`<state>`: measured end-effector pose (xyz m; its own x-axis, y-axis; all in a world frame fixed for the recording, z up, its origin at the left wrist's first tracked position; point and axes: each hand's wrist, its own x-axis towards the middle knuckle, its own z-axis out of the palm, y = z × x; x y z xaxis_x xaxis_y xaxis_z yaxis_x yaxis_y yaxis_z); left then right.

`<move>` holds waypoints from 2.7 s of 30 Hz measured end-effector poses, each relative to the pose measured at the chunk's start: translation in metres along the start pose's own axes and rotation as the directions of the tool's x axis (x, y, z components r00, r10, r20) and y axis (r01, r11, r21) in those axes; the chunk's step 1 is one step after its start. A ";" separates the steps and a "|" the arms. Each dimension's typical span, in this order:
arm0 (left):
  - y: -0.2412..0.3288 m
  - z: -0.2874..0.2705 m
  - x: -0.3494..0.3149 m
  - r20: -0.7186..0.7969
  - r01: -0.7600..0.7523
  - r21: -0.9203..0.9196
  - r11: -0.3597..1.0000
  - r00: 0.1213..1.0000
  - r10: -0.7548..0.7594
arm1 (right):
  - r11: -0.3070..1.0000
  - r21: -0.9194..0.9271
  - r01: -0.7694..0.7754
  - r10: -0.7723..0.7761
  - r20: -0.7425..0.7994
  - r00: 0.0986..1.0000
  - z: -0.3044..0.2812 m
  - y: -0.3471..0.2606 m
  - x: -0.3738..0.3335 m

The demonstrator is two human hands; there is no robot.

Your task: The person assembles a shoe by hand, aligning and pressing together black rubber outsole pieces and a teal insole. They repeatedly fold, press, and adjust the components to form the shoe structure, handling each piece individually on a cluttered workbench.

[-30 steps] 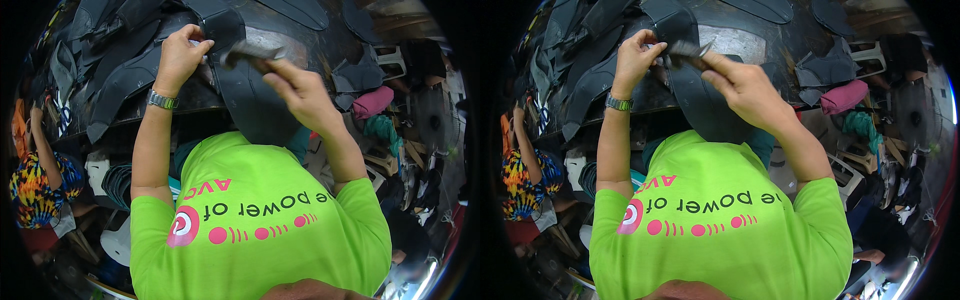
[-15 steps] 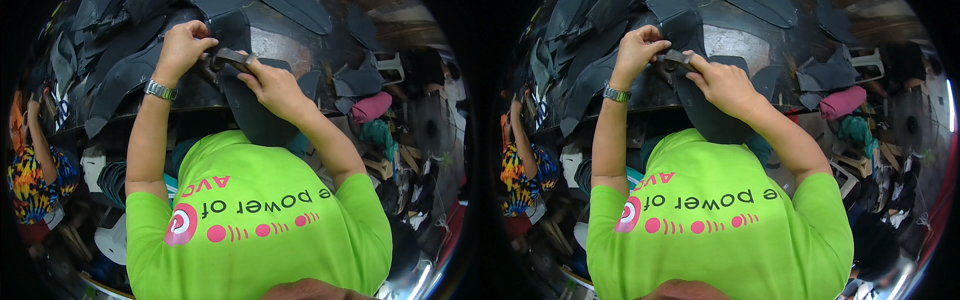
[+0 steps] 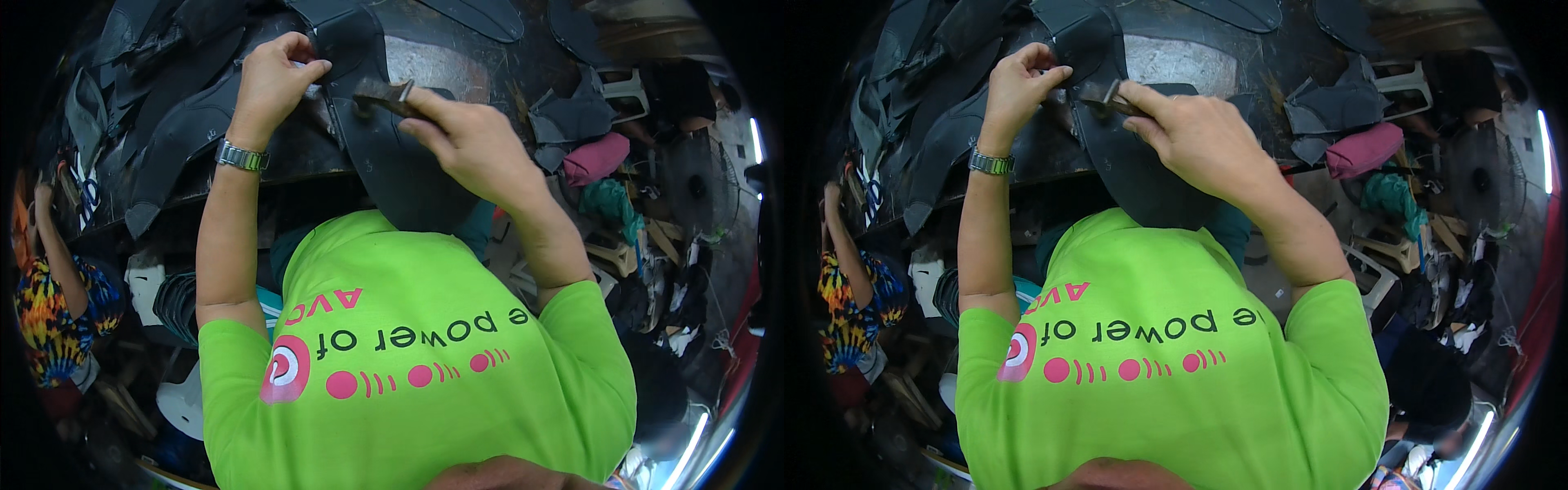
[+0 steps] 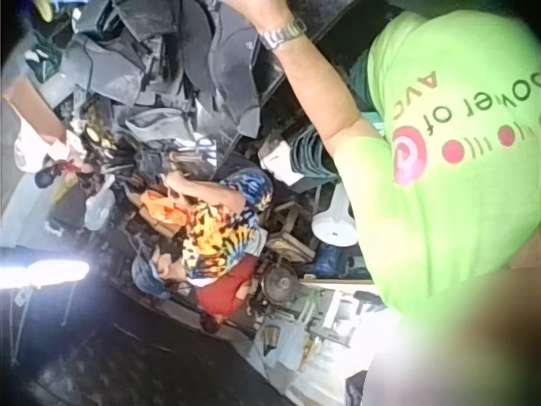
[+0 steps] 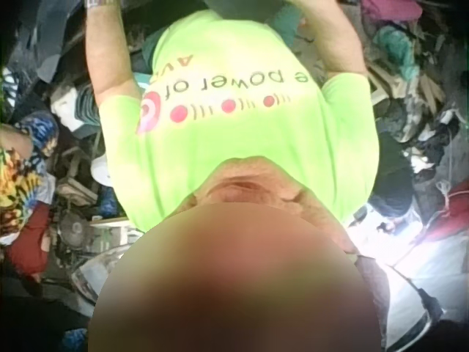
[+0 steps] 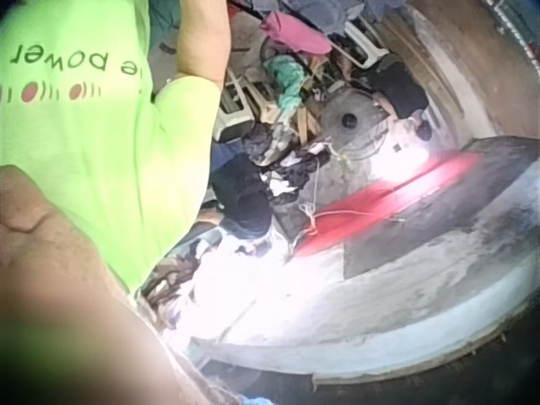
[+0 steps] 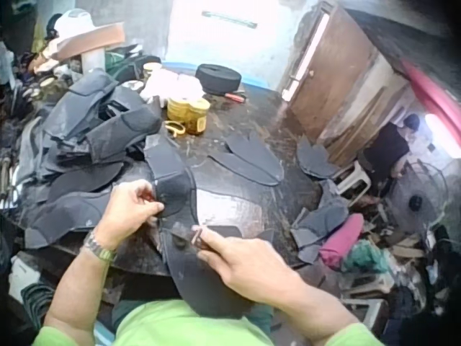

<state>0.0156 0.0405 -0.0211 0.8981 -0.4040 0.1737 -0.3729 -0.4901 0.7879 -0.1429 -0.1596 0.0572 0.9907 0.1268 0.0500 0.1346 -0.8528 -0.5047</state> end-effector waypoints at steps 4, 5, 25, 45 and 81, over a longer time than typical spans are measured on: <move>0.003 0.001 -0.005 -0.011 0.008 0.033 0.999 1.000 -0.007 | 0.861 0.500 0.093 0.063 -0.287 0.956 -0.003 0.008 -0.038; 0.003 0.001 -0.005 -0.022 0.003 0.029 1.000 1.000 -0.002 | 0.806 0.578 0.126 0.091 -0.332 0.939 0.005 0.011 -0.041; 0.012 0.007 -0.007 -0.077 -0.005 0.017 1.000 0.997 0.006 | 0.918 0.391 0.072 0.106 -0.416 0.903 0.002 0.036 -0.029; 0.080 0.081 -0.025 0.235 -0.505 0.298 0.810 0.861 0.451 | 0.873 0.478 -0.099 0.260 -0.285 0.922 -0.022 0.173 0.029; 0.081 0.003 -0.038 0.089 0.004 -0.350 0.937 0.996 0.029 | 0.144 0.951 0.274 0.221 -0.301 0.928 0.051 0.031 0.025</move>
<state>-0.0495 0.0137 0.0343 0.8626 -0.4851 0.1433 -0.2643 -0.1907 0.9454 -0.1150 -0.1574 -0.0009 0.9553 -0.2234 0.1939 0.2704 0.3942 -0.8783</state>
